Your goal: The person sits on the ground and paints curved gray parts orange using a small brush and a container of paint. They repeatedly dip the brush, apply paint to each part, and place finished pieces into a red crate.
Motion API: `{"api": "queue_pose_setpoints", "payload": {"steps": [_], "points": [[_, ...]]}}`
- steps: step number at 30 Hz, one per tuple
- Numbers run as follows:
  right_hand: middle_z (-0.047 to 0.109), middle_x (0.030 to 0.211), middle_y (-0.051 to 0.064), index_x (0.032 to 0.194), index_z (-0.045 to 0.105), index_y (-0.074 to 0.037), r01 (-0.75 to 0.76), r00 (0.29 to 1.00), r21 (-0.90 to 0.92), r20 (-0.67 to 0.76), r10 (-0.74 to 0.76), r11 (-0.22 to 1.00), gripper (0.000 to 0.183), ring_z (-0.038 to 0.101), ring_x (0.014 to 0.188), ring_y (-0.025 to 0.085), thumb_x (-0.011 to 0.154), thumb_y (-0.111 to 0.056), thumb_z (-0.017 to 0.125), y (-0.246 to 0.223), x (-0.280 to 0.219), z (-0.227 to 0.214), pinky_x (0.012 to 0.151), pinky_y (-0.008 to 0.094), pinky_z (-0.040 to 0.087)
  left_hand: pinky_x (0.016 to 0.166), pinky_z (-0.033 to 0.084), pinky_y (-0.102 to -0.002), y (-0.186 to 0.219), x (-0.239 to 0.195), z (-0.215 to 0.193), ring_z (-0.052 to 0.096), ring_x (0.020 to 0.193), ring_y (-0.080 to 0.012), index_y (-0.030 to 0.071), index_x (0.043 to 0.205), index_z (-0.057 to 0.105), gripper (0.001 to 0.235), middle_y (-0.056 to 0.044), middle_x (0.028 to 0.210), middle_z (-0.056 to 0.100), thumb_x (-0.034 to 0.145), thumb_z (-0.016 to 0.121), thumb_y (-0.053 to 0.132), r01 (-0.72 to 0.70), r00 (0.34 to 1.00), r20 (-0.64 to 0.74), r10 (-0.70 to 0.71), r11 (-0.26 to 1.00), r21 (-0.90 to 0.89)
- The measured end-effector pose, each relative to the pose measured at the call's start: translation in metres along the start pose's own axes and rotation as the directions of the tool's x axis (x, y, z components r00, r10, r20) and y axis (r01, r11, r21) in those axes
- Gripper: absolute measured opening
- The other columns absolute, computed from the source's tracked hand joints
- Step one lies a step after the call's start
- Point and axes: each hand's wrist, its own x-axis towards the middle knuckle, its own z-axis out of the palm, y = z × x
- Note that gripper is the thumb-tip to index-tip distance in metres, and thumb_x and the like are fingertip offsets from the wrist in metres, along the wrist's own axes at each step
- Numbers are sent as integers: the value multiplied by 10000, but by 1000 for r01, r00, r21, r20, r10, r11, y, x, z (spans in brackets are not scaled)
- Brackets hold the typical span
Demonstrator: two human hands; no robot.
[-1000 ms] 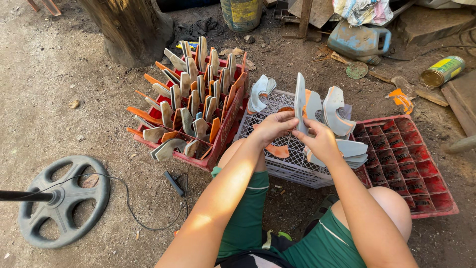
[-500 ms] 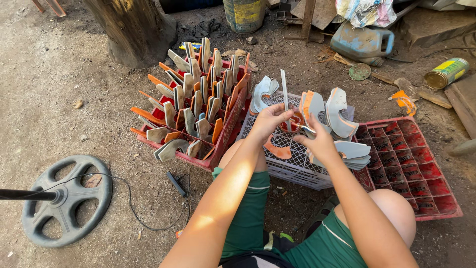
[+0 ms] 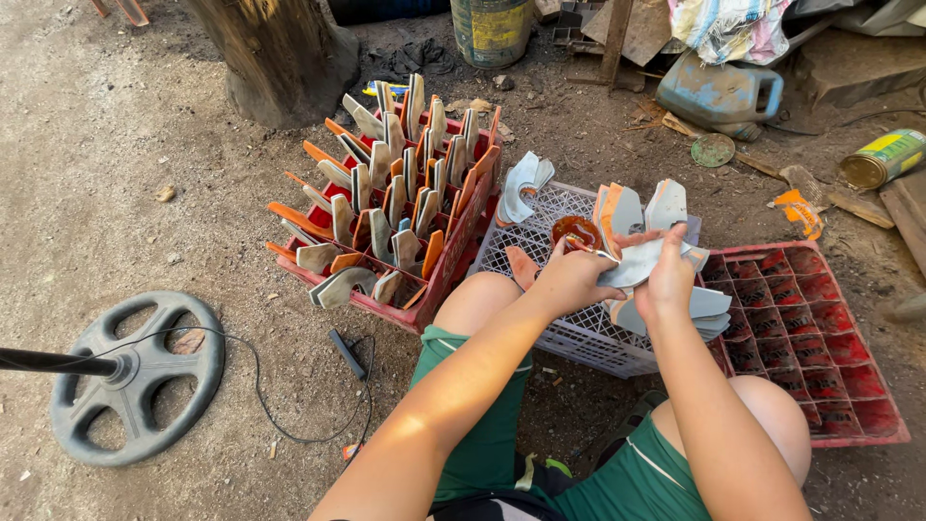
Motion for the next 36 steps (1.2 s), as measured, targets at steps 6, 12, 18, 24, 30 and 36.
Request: {"api": "queue_pose_setpoints", "payload": {"steps": [6, 12, 18, 24, 30, 36], "points": [[603, 830, 91, 935, 492, -98, 84, 994, 112, -83, -75, 990, 453, 704, 841, 321, 1103, -518, 471, 0, 10, -8, 848, 538, 602, 1165, 213, -744, 5, 0, 13, 658, 1183, -244, 190, 1229, 698, 724, -36, 1115, 757, 647, 773, 614, -2, 996, -86, 15, 989, 149], [615, 821, 89, 897, 488, -99, 35, 986, 107, -164, -17, 994, 501, 732, 845, 324, 1067, -570, 454, -7, 8, -6, 801, 499, 600, 1104, 214, -770, 7, -6, 13, 571, 1316, -292, 61, 1387, 526, 979, -125, 1347, 643, 652, 754, 666, -47, 972, -204, 118, 946, 322], [729, 970, 210, 958, 542, -67, 15, 986, -7, -165, -16, 1000, 575, 744, 921, 338, 1039, -625, 430, -5, 19, -13, 857, 483, 606, 1052, 237, -791, 1, 6, -2, 615, 1195, -318, 113, 1298, 604, 672, -114, 1200, 697, 785, 769, 515, -190, 981, 98, 168, 940, 285], [756, 1112, 154, 1248, 611, -55, -99, 995, -257, -54, 88, 961, 741, 728, 1028, 227, 996, -692, 329, -7, 62, -25, 893, 371, 564, 870, 565, -475, -20, 31, -25, 699, 1017, -335, 74, 1095, 600, 486, -134, 1046, 715, 809, 798, 413, -66, 956, 294, -14, 963, 262], [758, 1121, 138, 1152, 719, -93, 97, 993, -930, 68, -95, 354, 328, 705, 1019, 284, 945, -342, 667, -6, 82, -50, 902, 426, 551, 821, 556, -473, -50, 23, -38, 689, 975, -364, 32, 1334, 514, 698, -168, 1039, 702, 809, 817, 379, 230, 964, 91, -251, 953, 194], [688, 1003, 103, 964, 758, -146, 379, 917, -833, 398, 40, -403, 220, 657, 1042, 319, 803, -285, 814, 36, 63, -49, 854, 466, 535, 835, 551, -464, -62, 27, -40, 681, 1021, -347, 82, 1198, 615, 555, -120, 1101, 720, 733, 835, 293, 189, 981, 10, -195, 960, 205]]}}
